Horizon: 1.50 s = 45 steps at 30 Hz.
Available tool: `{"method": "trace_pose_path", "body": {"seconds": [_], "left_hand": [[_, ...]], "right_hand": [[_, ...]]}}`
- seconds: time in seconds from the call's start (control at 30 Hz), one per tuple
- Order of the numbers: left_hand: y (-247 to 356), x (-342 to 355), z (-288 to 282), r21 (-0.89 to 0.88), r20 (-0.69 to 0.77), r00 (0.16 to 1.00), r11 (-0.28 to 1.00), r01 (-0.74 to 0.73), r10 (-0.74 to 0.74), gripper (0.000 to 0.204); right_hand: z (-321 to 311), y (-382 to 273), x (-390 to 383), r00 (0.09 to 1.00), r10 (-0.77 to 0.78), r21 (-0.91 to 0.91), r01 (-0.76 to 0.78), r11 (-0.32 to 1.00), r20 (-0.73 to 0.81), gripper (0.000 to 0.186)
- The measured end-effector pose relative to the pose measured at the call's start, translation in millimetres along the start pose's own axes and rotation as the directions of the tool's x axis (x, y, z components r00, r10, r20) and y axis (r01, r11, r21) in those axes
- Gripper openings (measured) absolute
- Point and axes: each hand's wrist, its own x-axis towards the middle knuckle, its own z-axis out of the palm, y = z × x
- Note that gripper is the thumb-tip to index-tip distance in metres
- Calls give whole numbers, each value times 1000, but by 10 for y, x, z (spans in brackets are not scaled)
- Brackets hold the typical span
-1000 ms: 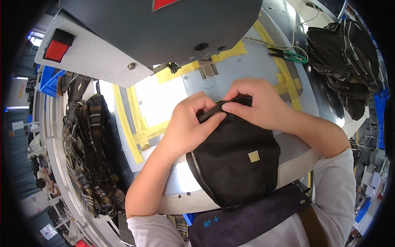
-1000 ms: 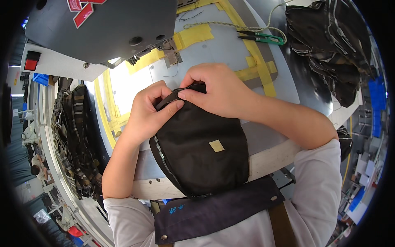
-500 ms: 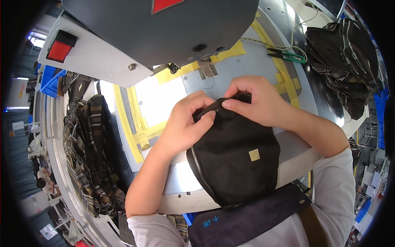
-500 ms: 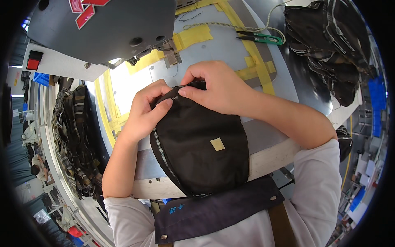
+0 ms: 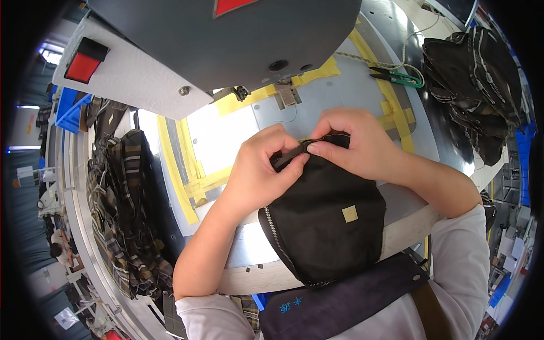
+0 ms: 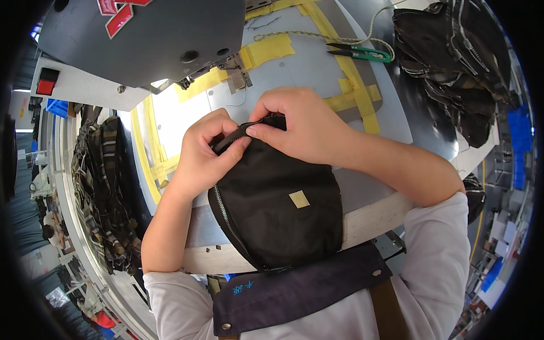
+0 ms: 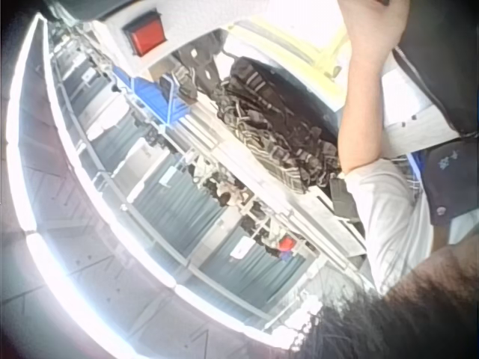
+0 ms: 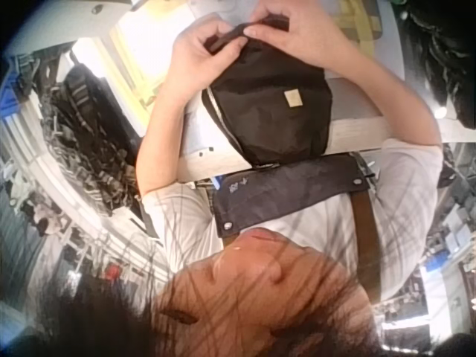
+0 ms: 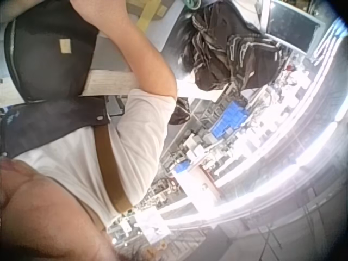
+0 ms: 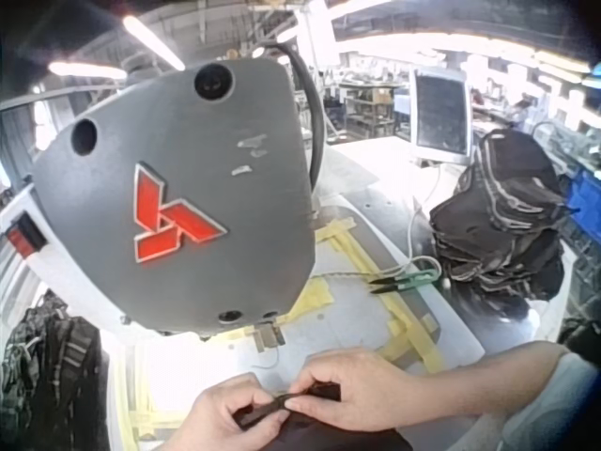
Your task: The person sews a black fabric bag using a sewing machine, aligning the zipper and stitching along the edge. They repeatedly adjust the bag, trim threads with scissors, and inspect the zipper area before continuing to sew.
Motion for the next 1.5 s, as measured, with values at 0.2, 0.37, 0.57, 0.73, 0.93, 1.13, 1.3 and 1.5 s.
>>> {"method": "trace_pose_path", "body": {"seconds": [0.2,0.37,0.57,0.73,0.93,1.13,1.3,1.5], "left_hand": [[1,12,-47,-20,42,999,1000,23,-22,10],[-21,25,-89,-100,101,991,990,101,-91,11],[60,19,-44,21,66,995,997,79,-81,12],[28,0,9,83,19,998,995,59,-60,11],[20,12,-3,54,-7,1000,999,-1,1,15],[8,16,2,0,-21,998,999,54,-54,13],[-5,17,-7,-34,-6,998,997,67,-68,13],[-13,25,-57,-177,80,983,968,178,-166,13]], "right_hand": [[20,46,14,998,61,66,-61,996,4,19],[3,43,18,997,73,58,-73,996,9,19],[7,21,9,995,98,60,-98,993,6,19],[11,22,14,997,76,30,-76,997,11,19],[2,7,8,996,83,30,-84,996,6,18],[0,2,0,997,78,15,-78,997,12,18],[24,32,-5,998,63,51,-62,997,-12,20],[-24,18,23,985,155,119,-163,979,77,20]]}}
